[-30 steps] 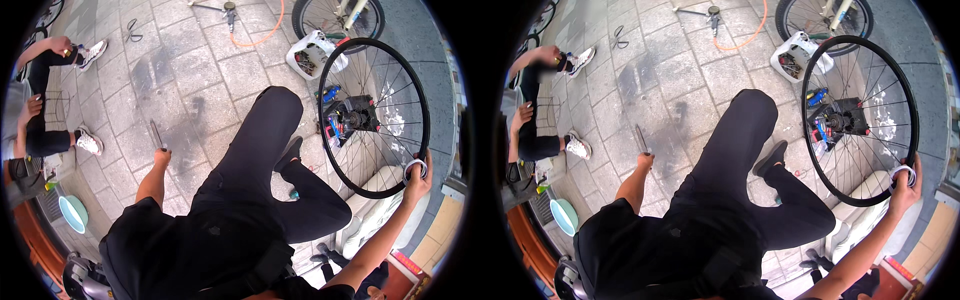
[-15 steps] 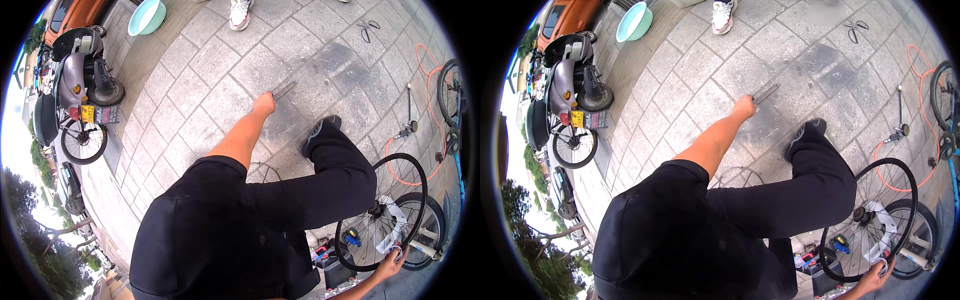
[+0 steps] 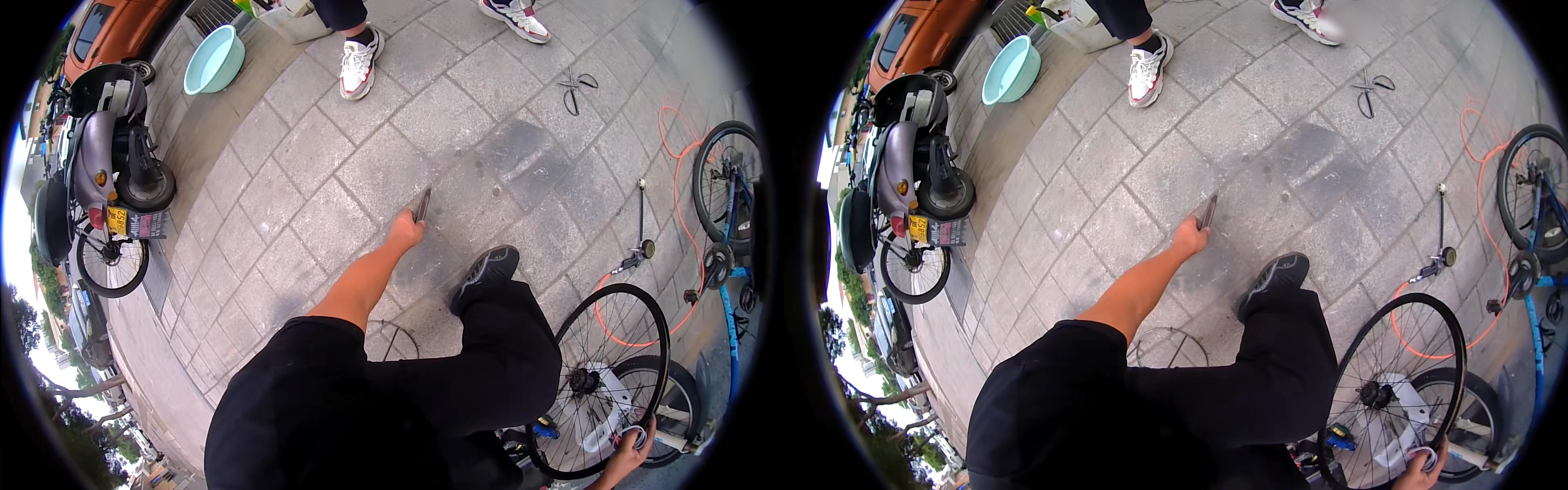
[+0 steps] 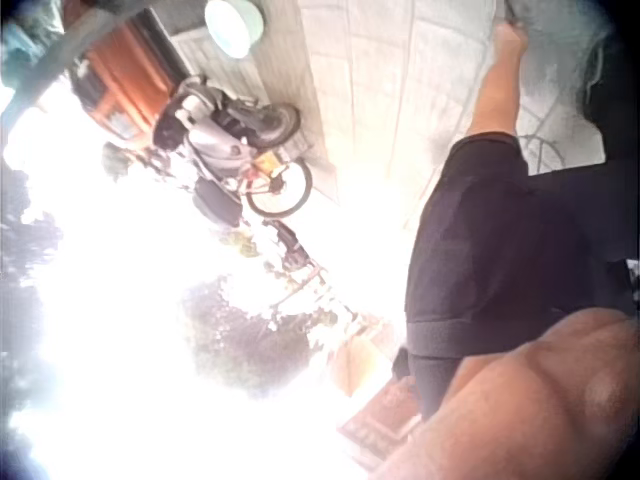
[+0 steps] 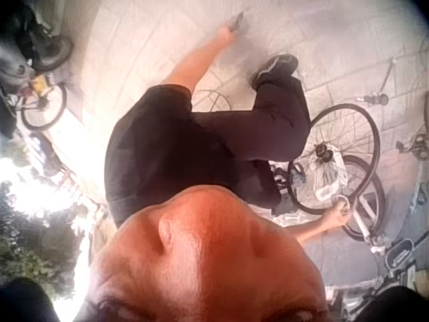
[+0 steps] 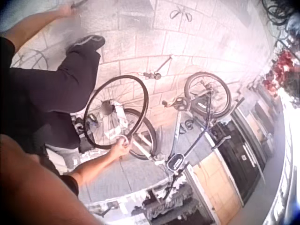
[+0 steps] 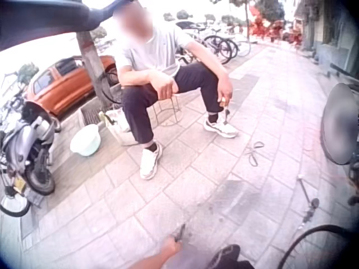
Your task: The person sprays a bicycle rim with a yellow aerosol can, then walks to retrieve a second rim. They sit on the ground and use scissors to cut a strip of white tape, which they then wrap around the rim.
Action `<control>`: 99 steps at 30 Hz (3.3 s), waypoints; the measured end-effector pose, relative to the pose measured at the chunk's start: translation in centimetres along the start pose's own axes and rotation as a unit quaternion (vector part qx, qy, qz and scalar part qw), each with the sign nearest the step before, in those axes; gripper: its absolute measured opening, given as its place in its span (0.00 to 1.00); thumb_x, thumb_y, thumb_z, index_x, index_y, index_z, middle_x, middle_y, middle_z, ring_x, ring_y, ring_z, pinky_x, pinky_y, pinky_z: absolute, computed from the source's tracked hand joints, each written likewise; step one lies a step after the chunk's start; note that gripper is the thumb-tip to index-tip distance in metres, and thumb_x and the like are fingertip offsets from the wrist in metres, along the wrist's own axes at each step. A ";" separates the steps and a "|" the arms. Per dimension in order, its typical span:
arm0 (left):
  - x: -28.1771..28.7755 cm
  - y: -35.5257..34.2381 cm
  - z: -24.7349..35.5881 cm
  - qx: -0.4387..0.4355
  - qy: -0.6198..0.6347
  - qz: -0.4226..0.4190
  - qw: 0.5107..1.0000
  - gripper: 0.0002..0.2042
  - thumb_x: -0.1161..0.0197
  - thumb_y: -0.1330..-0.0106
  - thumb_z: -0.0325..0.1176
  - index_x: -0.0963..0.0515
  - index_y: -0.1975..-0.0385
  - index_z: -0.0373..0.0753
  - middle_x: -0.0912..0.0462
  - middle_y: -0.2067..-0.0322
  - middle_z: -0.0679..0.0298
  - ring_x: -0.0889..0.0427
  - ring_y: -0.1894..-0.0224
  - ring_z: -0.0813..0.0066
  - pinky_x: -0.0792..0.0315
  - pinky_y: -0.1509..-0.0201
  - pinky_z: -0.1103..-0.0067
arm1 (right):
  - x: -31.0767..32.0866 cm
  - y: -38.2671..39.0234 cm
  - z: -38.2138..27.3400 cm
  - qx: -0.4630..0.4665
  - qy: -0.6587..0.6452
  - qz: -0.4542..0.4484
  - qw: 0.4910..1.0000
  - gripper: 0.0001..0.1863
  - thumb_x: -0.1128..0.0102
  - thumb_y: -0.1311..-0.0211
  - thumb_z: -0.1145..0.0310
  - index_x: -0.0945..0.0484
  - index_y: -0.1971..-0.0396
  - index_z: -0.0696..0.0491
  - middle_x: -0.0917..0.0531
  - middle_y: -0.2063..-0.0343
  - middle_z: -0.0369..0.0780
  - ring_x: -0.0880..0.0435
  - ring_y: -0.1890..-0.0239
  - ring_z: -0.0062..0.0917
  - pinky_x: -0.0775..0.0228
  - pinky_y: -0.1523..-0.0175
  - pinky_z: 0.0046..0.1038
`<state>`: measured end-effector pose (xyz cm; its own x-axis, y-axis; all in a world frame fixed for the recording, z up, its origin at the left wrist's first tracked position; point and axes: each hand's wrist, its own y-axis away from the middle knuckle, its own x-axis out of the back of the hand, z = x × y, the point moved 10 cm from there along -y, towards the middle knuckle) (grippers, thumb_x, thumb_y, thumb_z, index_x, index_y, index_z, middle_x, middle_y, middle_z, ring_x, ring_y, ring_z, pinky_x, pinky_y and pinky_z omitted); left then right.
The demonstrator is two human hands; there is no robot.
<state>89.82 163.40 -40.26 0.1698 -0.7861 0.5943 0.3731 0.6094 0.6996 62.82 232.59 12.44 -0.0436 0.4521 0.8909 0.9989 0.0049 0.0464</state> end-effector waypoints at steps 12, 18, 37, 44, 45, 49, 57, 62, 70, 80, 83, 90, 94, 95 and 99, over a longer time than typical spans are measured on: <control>17.1 5.6 -1.0 0.007 0.745 0.053 0.665 0.23 0.48 0.21 0.27 0.46 0.31 0.38 0.27 0.38 0.54 0.19 0.43 0.53 0.17 0.44 0.54 | -0.8 1.1 -1.4 0.041 -0.008 0.056 0.998 0.25 0.42 0.33 0.73 0.25 0.37 0.65 0.18 0.44 0.44 0.20 0.49 0.28 0.30 0.41 0.27; 39.2 -2.3 5.8 -0.146 0.714 0.129 0.673 0.29 0.45 0.22 0.27 0.51 0.27 0.33 0.27 0.38 0.50 0.17 0.45 0.50 0.13 0.48 0.57 | -2.6 2.4 -7.4 0.038 -0.009 0.019 0.999 0.24 0.44 0.36 0.73 0.23 0.41 0.65 0.17 0.43 0.50 0.21 0.40 0.36 0.37 0.30 0.33; 9.9 -1.8 0.3 0.091 0.514 -0.036 0.852 0.17 0.38 0.26 0.34 0.26 0.42 0.33 0.17 0.55 0.59 0.16 0.62 0.67 0.19 0.65 0.73 | -1.3 2.4 -4.1 -0.059 -0.067 0.032 0.995 0.22 0.37 0.36 0.72 0.20 0.41 0.59 0.15 0.54 0.37 0.21 0.63 0.17 0.28 0.62 0.21; 1.4 -0.7 28.9 -0.182 0.202 -0.081 0.959 0.27 0.30 0.32 0.43 0.24 0.38 0.32 0.12 0.55 0.58 0.13 0.58 0.68 0.19 0.54 0.70 | 0.2 0.1 -1.3 -0.097 -0.068 0.018 0.993 0.23 0.40 0.39 0.75 0.20 0.42 0.60 0.17 0.57 0.37 0.21 0.63 0.17 0.27 0.58 0.22; 0.5 -2.0 32.9 -0.249 0.152 -0.048 0.955 0.26 0.29 0.33 0.42 0.22 0.41 0.31 0.12 0.55 0.55 0.13 0.56 0.66 0.19 0.52 0.70 | 0.0 -0.9 -1.3 -0.107 -0.066 0.004 0.992 0.23 0.41 0.39 0.75 0.21 0.42 0.61 0.17 0.56 0.38 0.20 0.62 0.18 0.27 0.56 0.23; -4.5 -6.2 46.2 -0.370 -0.022 0.010 0.929 0.22 0.30 0.35 0.40 0.18 0.46 0.33 0.12 0.52 0.46 0.13 0.48 0.52 0.21 0.42 0.64 | 1.0 -2.2 -0.5 -0.089 -0.055 0.021 0.994 0.28 0.43 0.45 0.73 0.21 0.42 0.63 0.15 0.53 0.43 0.16 0.55 0.25 0.25 0.46 0.27; -11.5 -16.3 60.4 -0.417 -0.240 0.074 0.873 0.23 0.35 0.31 0.40 0.22 0.41 0.34 0.17 0.45 0.41 0.19 0.40 0.43 0.25 0.37 0.62 | 1.5 -2.5 0.7 -0.110 -0.028 -0.017 0.993 0.27 0.38 0.48 0.66 0.20 0.48 0.62 0.17 0.55 0.45 0.19 0.54 0.28 0.28 0.46 0.30; -14.1 -21.4 62.9 -0.311 -0.383 0.065 0.868 0.31 0.36 0.30 0.48 0.30 0.32 0.38 0.29 0.31 0.50 0.37 0.26 0.47 0.34 0.28 0.56 | 2.3 -2.0 0.9 -0.130 -0.004 0.017 0.991 0.28 0.34 0.44 0.59 0.21 0.47 0.62 0.19 0.53 0.46 0.20 0.55 0.28 0.30 0.47 0.30; -16.1 -18.0 58.7 -0.364 -0.456 0.012 0.812 0.28 0.41 0.31 0.51 0.21 0.50 0.25 0.19 0.44 0.37 0.22 0.40 0.37 0.27 0.36 0.57 | 1.9 -3.3 2.9 -0.207 -0.076 0.029 0.975 0.29 0.34 0.43 0.62 0.22 0.43 0.63 0.18 0.53 0.44 0.17 0.55 0.27 0.24 0.48 0.28; -10.7 -6.1 48.6 -0.233 0.147 -0.045 0.960 0.19 0.44 0.28 0.48 0.28 0.62 0.33 0.21 0.74 0.54 0.19 0.73 0.58 0.27 0.70 0.65 | 1.0 -3.1 -0.6 -0.159 -0.104 0.039 0.981 0.27 0.40 0.48 0.73 0.20 0.44 0.62 0.14 0.58 0.43 0.16 0.58 0.25 0.25 0.49 0.25; -9.7 3.8 46.8 -0.130 0.353 -0.174 0.910 0.15 0.46 0.23 0.45 0.31 0.65 0.39 0.29 0.75 0.64 0.33 0.84 0.77 0.40 0.81 0.77 | 0.6 0.0 -1.7 -0.126 -0.125 0.043 0.983 0.25 0.39 0.45 0.76 0.20 0.44 0.62 0.14 0.57 0.43 0.17 0.58 0.23 0.25 0.49 0.24; -8.9 35.8 48.2 -0.446 0.370 -0.353 0.734 0.14 0.54 0.16 0.41 0.36 0.57 0.35 0.26 0.64 0.61 0.11 0.61 0.60 0.19 0.59 0.69 | -1.0 13.4 -8.4 -0.031 -0.124 0.179 0.976 0.21 0.30 0.48 0.73 0.15 0.50 0.55 0.13 0.61 0.46 0.11 0.64 0.37 0.20 0.56 0.32; -7.7 54.3 46.3 -0.702 0.256 -0.376 0.548 0.11 0.56 0.15 0.37 0.39 0.54 0.34 0.26 0.61 0.59 0.12 0.48 0.52 0.22 0.39 0.63 | -4.4 19.4 -9.5 -0.092 -0.146 0.197 0.965 0.21 0.32 0.42 0.59 0.15 0.49 0.50 0.14 0.56 0.45 0.12 0.56 0.43 0.21 0.50 0.43; -7.4 56.8 44.7 -0.734 0.212 -0.358 0.537 0.09 0.57 0.15 0.35 0.39 0.54 0.34 0.26 0.59 0.59 0.13 0.47 0.54 0.26 0.35 0.62 | -5.1 19.8 -10.2 -0.084 -0.158 0.200 0.963 0.22 0.32 0.42 0.58 0.15 0.49 0.51 0.14 0.56 0.46 0.13 0.55 0.43 0.21 0.50 0.43; -12.5 62.7 38.4 -0.743 0.133 -0.412 0.511 0.07 0.57 0.16 0.32 0.39 0.52 0.33 0.26 0.57 0.58 0.11 0.52 0.60 0.21 0.44 0.71 | -4.0 26.0 -9.2 -0.090 -0.159 0.206 0.961 0.25 0.32 0.42 0.54 0.17 0.47 0.52 0.14 0.56 0.47 0.14 0.52 0.45 0.22 0.48 0.46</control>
<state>76.02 215.40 11.40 -0.5591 -0.8191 0.1283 0.6646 -0.5353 -0.5213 88.85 222.72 14.28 0.3904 0.6322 0.6693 0.9102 -0.3744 -0.1772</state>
